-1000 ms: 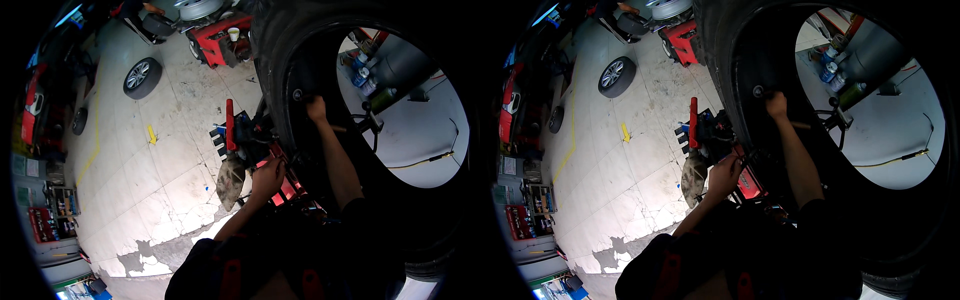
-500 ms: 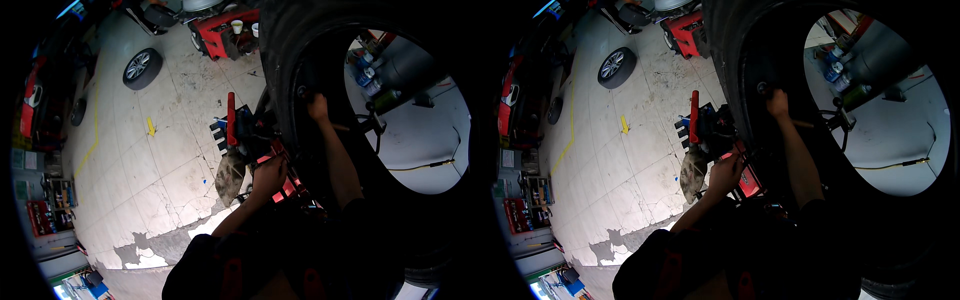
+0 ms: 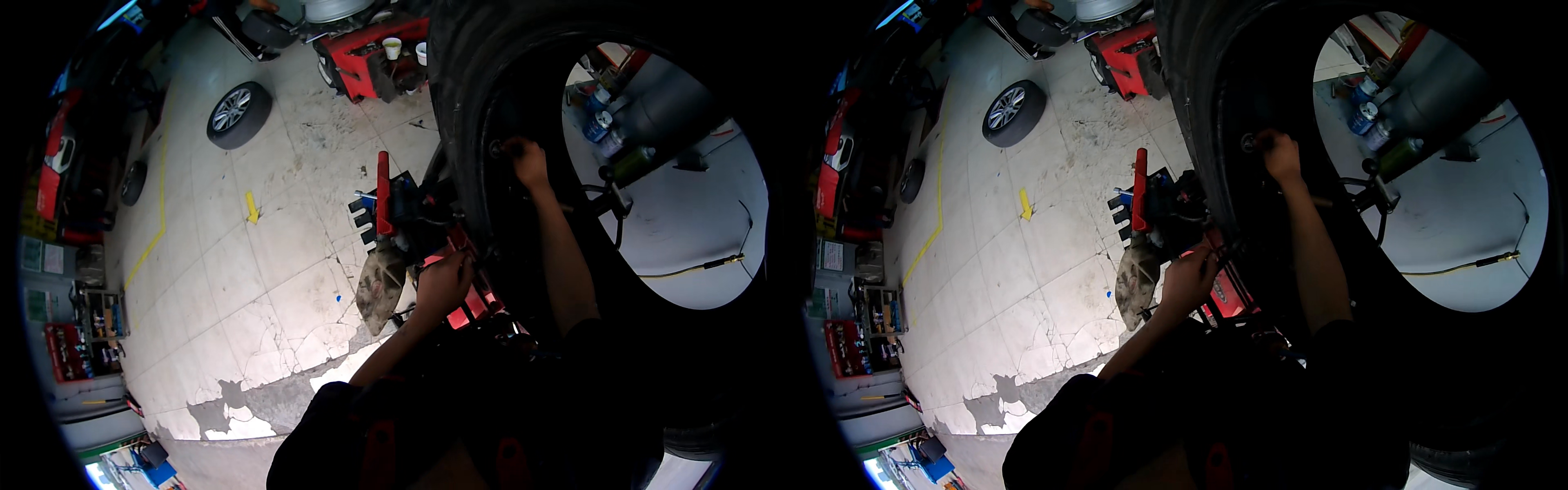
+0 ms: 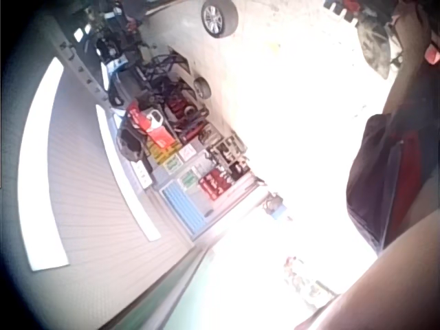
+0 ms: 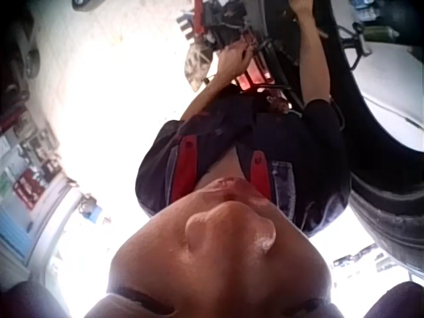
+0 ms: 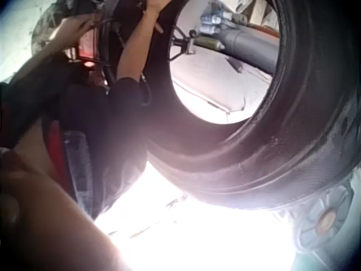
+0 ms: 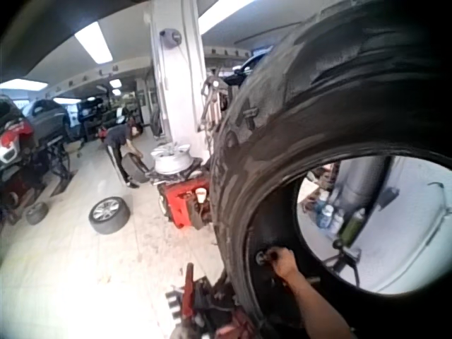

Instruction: The person works on a tire mounted on a tire changer, handling a small blue valve cap and a silver spray can. They manipulate the tire valve area, apply spray, and adjust the tire on the machine while another person works nearby on a separate wheel.

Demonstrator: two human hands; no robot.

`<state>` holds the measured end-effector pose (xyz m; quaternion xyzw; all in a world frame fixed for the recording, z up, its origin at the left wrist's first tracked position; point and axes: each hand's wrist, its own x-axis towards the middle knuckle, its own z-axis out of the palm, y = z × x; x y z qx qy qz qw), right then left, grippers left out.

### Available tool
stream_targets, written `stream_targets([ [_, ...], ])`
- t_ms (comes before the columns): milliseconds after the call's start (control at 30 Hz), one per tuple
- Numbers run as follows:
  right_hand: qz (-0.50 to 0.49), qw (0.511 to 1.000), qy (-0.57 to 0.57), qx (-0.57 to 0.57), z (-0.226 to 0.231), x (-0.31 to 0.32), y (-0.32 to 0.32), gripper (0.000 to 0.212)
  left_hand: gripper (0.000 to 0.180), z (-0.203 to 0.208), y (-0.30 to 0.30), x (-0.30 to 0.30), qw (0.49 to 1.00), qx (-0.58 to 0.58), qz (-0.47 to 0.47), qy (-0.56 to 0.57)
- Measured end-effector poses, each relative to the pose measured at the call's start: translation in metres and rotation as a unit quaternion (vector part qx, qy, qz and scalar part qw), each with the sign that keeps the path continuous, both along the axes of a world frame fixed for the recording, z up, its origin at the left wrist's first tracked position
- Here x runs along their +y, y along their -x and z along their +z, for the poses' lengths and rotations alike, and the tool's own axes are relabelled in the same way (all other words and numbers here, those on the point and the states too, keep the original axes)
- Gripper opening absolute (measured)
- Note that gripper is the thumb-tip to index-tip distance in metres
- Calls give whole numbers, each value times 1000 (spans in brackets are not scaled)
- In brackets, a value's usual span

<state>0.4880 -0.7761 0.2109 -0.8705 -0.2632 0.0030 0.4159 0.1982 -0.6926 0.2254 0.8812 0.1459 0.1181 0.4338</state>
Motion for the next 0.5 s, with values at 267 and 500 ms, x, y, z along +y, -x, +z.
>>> stream_targets([
  [267,-7,996,83,-34,-25,-4,-12,14,16,-1,1,1,1000,-3,3,15],
  [500,-8,998,54,-42,-26,0,-6,17,18,-2,0,0,1000,1,6,-8],
])
